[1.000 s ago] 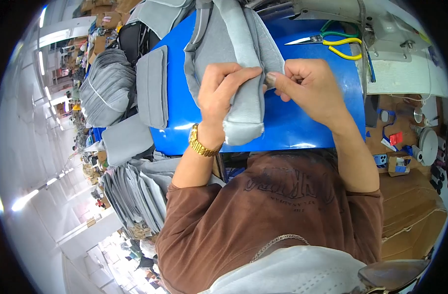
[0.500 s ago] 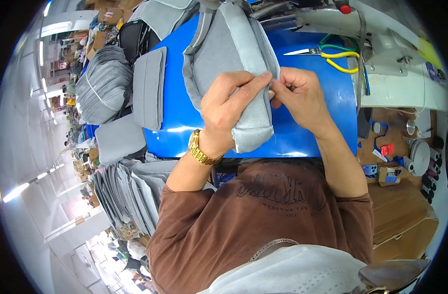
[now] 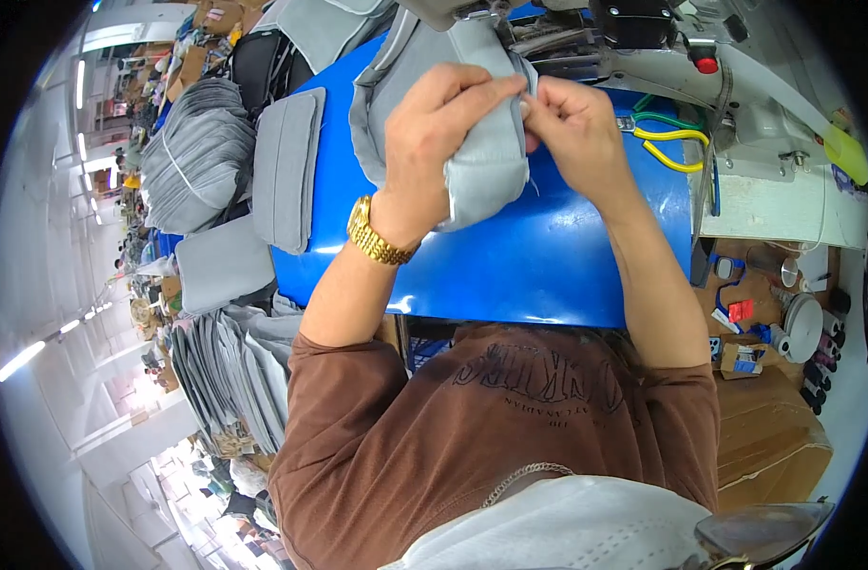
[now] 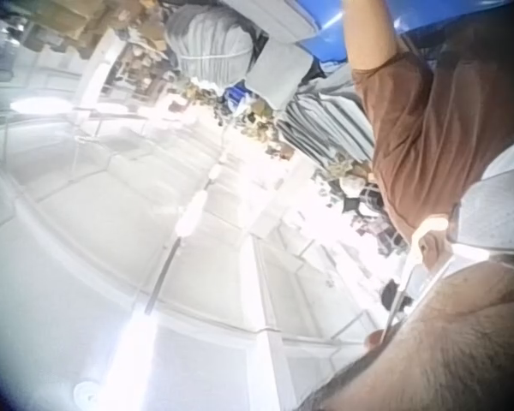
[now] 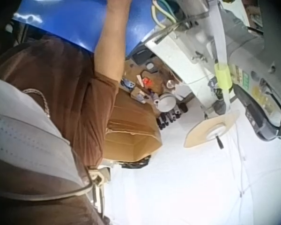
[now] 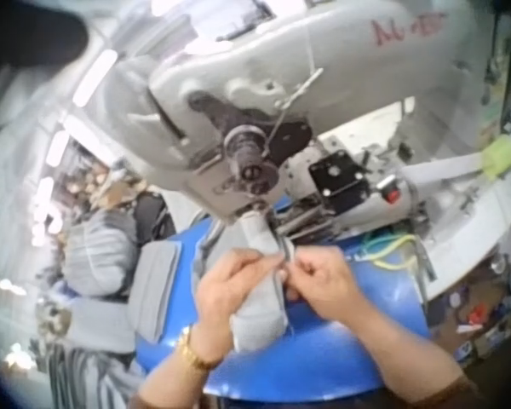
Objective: Sewing a strap onto a grey fabric bag using an industrial sewing machine.
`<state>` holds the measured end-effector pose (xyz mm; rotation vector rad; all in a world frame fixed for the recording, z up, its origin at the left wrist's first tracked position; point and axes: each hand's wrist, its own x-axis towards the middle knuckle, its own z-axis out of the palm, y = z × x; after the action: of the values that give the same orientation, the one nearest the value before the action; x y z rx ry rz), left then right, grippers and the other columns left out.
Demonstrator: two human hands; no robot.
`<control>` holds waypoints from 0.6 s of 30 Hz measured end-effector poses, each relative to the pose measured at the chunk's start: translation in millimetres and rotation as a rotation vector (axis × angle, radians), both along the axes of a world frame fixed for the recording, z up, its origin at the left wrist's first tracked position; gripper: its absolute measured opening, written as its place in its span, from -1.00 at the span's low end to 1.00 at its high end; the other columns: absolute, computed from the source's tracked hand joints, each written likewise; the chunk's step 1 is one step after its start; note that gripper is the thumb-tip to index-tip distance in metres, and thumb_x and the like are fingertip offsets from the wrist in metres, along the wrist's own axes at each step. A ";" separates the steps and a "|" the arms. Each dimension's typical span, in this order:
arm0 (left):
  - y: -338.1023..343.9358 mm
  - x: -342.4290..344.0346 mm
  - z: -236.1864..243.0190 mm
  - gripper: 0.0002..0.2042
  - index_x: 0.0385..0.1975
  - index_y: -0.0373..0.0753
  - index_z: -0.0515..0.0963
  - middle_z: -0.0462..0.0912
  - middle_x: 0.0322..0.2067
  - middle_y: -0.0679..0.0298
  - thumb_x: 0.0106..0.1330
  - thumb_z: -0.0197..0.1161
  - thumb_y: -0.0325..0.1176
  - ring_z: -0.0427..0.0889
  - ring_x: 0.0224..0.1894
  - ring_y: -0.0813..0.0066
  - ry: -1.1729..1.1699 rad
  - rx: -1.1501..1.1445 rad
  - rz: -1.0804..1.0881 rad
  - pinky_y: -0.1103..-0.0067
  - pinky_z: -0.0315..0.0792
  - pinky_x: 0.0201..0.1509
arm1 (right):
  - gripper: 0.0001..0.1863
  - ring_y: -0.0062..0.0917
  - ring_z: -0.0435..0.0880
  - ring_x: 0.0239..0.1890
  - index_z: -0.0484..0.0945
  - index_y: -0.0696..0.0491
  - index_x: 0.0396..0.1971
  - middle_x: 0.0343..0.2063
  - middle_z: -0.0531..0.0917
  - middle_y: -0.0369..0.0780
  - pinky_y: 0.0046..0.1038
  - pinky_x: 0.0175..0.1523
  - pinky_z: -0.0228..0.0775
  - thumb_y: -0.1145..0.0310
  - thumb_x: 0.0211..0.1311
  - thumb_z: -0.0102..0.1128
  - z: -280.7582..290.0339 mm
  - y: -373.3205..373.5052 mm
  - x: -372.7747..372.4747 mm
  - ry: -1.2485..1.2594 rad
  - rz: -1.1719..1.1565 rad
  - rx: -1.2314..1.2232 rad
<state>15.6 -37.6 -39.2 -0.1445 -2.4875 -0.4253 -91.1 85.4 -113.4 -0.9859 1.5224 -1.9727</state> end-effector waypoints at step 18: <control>-5.8 4.6 -5.1 -0.66 -0.11 -0.23 0.64 0.63 -0.28 0.17 0.04 0.37 -0.40 0.62 -0.28 0.25 0.005 0.002 -0.007 0.48 0.49 -0.26 | -0.68 -0.67 0.64 -0.53 0.65 0.24 -0.40 -0.57 0.71 -0.22 -0.58 -0.42 0.42 0.25 0.36 0.17 -15.8 -32.0 24.2 -0.163 -0.082 -0.116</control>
<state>20.3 -43.4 -44.3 -0.1529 -2.4822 -0.4301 -66.9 53.4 -129.3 -0.7967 1.3932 -2.1621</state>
